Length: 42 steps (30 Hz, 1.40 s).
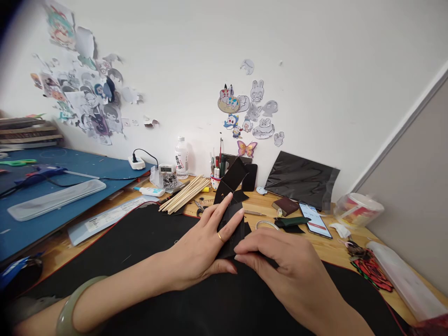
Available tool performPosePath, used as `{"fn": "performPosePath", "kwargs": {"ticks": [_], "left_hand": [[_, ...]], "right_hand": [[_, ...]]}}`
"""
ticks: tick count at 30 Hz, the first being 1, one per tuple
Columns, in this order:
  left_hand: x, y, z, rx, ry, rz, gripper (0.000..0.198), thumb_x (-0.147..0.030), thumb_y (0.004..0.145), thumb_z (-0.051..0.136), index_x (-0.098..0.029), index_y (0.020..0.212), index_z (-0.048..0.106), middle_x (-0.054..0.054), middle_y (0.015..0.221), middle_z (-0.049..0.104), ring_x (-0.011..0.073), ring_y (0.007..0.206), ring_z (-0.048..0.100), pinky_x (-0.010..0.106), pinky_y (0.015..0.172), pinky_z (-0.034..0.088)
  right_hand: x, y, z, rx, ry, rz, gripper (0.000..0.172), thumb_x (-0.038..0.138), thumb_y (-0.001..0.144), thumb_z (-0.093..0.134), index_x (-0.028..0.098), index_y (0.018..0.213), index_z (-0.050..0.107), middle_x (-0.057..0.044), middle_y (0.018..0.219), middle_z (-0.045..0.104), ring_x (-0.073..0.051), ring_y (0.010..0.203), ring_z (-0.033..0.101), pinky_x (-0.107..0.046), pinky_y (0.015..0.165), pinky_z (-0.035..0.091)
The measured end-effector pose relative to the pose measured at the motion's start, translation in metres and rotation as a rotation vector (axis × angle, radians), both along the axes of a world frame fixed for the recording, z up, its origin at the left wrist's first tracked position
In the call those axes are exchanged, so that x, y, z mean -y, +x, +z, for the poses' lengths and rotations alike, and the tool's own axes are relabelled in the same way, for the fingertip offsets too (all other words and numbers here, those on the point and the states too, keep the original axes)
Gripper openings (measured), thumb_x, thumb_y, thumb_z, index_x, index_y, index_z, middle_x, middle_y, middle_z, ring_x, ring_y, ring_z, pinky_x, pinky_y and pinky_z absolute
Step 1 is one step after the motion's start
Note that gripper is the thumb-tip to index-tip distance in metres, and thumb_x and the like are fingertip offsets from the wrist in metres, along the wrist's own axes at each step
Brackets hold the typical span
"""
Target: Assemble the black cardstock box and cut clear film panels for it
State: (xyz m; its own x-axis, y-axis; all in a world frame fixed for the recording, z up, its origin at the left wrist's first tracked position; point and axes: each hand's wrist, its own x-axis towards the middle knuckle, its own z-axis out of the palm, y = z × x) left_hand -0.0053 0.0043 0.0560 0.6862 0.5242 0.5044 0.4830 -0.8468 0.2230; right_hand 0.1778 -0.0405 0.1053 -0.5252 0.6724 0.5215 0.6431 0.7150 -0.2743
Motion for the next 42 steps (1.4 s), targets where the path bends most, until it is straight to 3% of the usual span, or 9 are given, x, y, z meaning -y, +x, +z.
{"fn": "performPosePath", "kwargs": {"ticks": [9,13,16,25,28,31,34,38,42], "left_hand": [[-0.005,-0.002,-0.006,0.113,-0.110,-0.042,0.088,-0.060,0.075,0.045,-0.017,0.141,0.006,0.020,0.146,0.001,0.0363,0.130,0.013,0.054,0.101,0.024],[-0.011,-0.001,-0.019,0.315,-0.206,-0.027,0.090,-0.056,0.075,0.050,-0.021,0.141,-0.001,0.016,0.142,0.012,0.0293,0.132,0.013,0.047,0.106,0.021],[-0.016,0.004,-0.032,0.400,-0.292,0.001,0.103,-0.057,0.069,0.057,-0.022,0.140,-0.009,0.016,0.139,0.012,0.0299,0.132,0.013,0.047,0.106,0.021],[-0.044,-0.014,-0.047,-0.076,-0.438,-0.107,0.131,-0.058,0.048,0.073,-0.015,0.140,-0.010,0.023,0.146,-0.008,0.0382,0.133,-0.009,0.058,0.102,0.015],[-0.053,-0.037,-0.032,-0.241,-0.477,-0.084,0.114,-0.049,0.057,0.072,-0.015,0.141,0.003,0.021,0.147,0.005,0.0377,0.134,0.001,0.057,0.102,0.018],[-0.057,-0.056,-0.015,-0.197,-0.408,0.020,0.070,-0.037,0.078,0.056,-0.019,0.137,0.024,0.013,0.143,0.028,0.0286,0.132,0.023,0.047,0.104,0.023],[-0.048,-0.057,-0.004,-0.071,-0.355,0.096,0.043,-0.027,0.086,0.042,-0.021,0.128,0.041,0.007,0.129,0.049,0.0209,0.118,0.045,0.037,0.099,0.035],[-0.020,-0.031,-0.006,0.012,-0.341,0.055,0.029,-0.028,0.088,0.039,-0.020,0.109,0.057,0.004,0.108,0.061,0.0160,0.102,0.054,0.029,0.090,0.042],[0.000,0.003,-0.015,-0.132,-0.264,-0.055,0.044,-0.040,0.074,0.062,-0.018,0.111,0.055,0.006,0.108,0.062,0.0215,0.104,0.053,0.034,0.091,0.040]], "right_hand": [[-0.006,0.003,-0.006,-0.040,0.000,-0.049,0.004,0.025,0.079,0.059,0.026,0.079,0.062,0.003,0.072,0.066,-0.012,0.063,0.063,-0.020,0.056,0.049],[-0.012,0.008,-0.012,-0.106,-0.223,-0.136,0.044,0.030,0.076,0.063,0.031,0.118,0.048,0.000,0.092,0.069,-0.017,0.085,0.065,-0.025,0.073,0.052],[-0.019,0.012,-0.017,-0.112,-0.305,-0.177,0.046,0.028,0.078,0.059,0.028,0.122,0.045,0.000,0.086,0.069,-0.018,0.082,0.065,-0.031,0.075,0.052],[-0.030,0.015,-0.050,-0.053,-0.378,-0.168,0.041,0.024,0.077,0.058,0.027,0.118,0.052,0.000,0.088,0.068,-0.017,0.082,0.064,-0.033,0.078,0.051],[-0.029,0.020,-0.054,-0.192,-0.502,-0.159,0.042,0.034,0.079,0.056,0.023,0.119,0.050,-0.003,0.097,0.068,-0.018,0.090,0.063,-0.034,0.085,0.049],[-0.032,0.038,-0.059,-0.373,-0.527,-0.237,0.033,0.034,0.085,0.046,0.021,0.114,0.052,-0.004,0.098,0.068,-0.018,0.092,0.063,-0.033,0.086,0.048],[-0.035,0.068,-0.074,-0.271,-0.469,-0.320,0.030,0.019,0.081,0.043,0.023,0.108,0.056,-0.003,0.102,0.066,-0.020,0.097,0.061,-0.036,0.089,0.046],[-0.037,0.097,-0.108,0.044,-0.371,-0.280,0.054,0.003,0.067,0.040,0.029,0.111,0.056,-0.001,0.121,0.054,-0.022,0.117,0.046,-0.042,0.099,0.035],[-0.037,0.096,-0.130,0.106,-0.388,-0.214,0.046,0.014,0.075,0.050,0.030,0.118,0.052,-0.005,0.127,0.044,-0.022,0.120,0.040,-0.041,0.100,0.033]]}}
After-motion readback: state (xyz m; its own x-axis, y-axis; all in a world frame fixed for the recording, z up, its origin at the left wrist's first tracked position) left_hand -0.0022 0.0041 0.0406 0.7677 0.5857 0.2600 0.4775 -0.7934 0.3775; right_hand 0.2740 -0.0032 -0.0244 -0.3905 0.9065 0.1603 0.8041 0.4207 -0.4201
